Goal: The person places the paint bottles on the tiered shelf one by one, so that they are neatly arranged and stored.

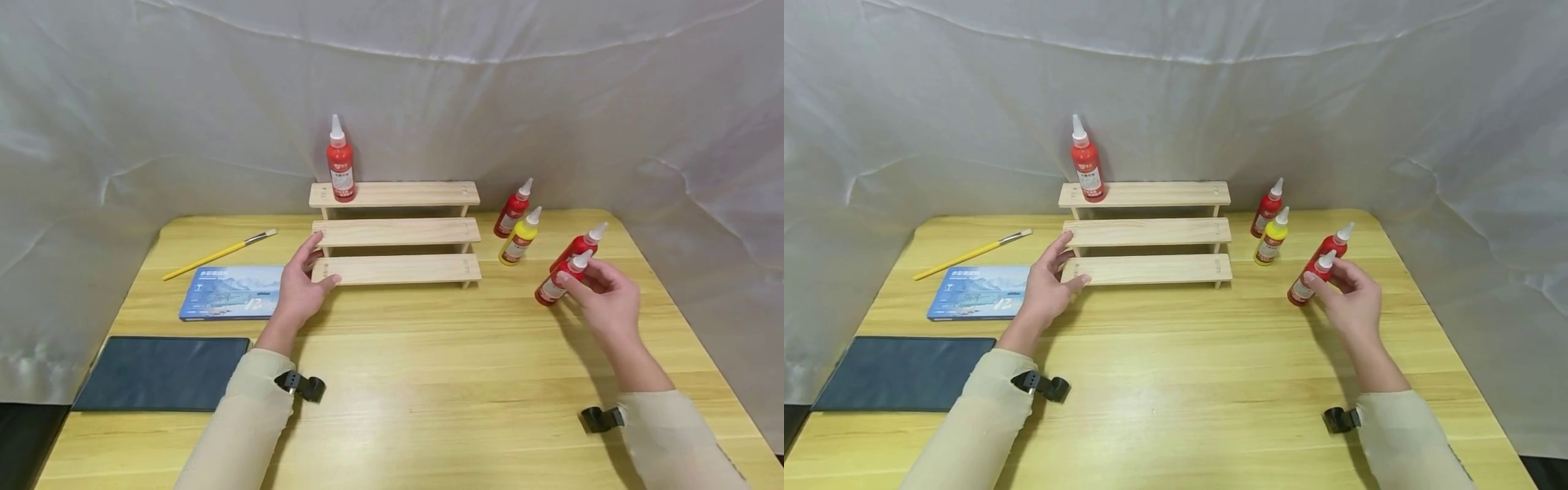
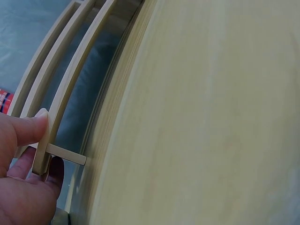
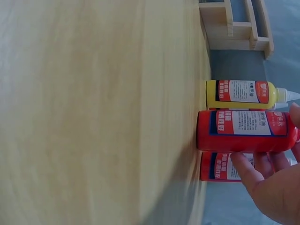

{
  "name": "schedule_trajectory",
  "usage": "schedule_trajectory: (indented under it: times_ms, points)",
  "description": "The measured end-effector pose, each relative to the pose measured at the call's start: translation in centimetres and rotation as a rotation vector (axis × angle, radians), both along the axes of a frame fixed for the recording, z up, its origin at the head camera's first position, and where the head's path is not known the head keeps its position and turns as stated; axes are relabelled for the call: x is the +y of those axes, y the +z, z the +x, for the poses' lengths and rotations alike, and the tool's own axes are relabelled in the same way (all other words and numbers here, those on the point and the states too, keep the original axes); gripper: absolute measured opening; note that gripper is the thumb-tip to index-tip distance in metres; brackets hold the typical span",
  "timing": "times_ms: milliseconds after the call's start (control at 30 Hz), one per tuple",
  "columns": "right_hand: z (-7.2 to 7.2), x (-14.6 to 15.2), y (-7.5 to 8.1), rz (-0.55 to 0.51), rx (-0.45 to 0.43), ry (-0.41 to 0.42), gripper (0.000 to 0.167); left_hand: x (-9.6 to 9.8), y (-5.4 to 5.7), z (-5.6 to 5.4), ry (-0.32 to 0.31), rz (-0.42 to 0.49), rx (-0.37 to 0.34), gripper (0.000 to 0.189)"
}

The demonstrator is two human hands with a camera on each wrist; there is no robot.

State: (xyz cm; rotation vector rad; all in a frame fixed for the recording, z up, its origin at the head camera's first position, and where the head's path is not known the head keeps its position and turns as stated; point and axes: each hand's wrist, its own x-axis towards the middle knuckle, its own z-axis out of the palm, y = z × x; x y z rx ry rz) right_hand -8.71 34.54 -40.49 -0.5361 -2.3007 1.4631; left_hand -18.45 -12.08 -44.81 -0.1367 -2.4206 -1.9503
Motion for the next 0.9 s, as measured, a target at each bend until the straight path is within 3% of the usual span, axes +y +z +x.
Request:
schedule_trajectory:
  times_ms: [200, 500, 900]
  points:
    - [-0.16, 0.08, -0.21, -0.031, 0.004, -0.013, 0.041, -0.06, -0.07, -0.03, -0.002, 0.01, 0.001, 0.086]
    - [-0.06, 0.03, -0.02, -0.289, 0.078, 0.034, 0.035, -0.1, -0.14, -0.06, -0.004, 0.007, 0.007, 0.085]
    - [0.17, -0.2, 0.43, -0.352, 0.107, 0.075, 0.038, -0.08, -0.13, 0.0, -0.005, 0.007, 0.005, 0.086]
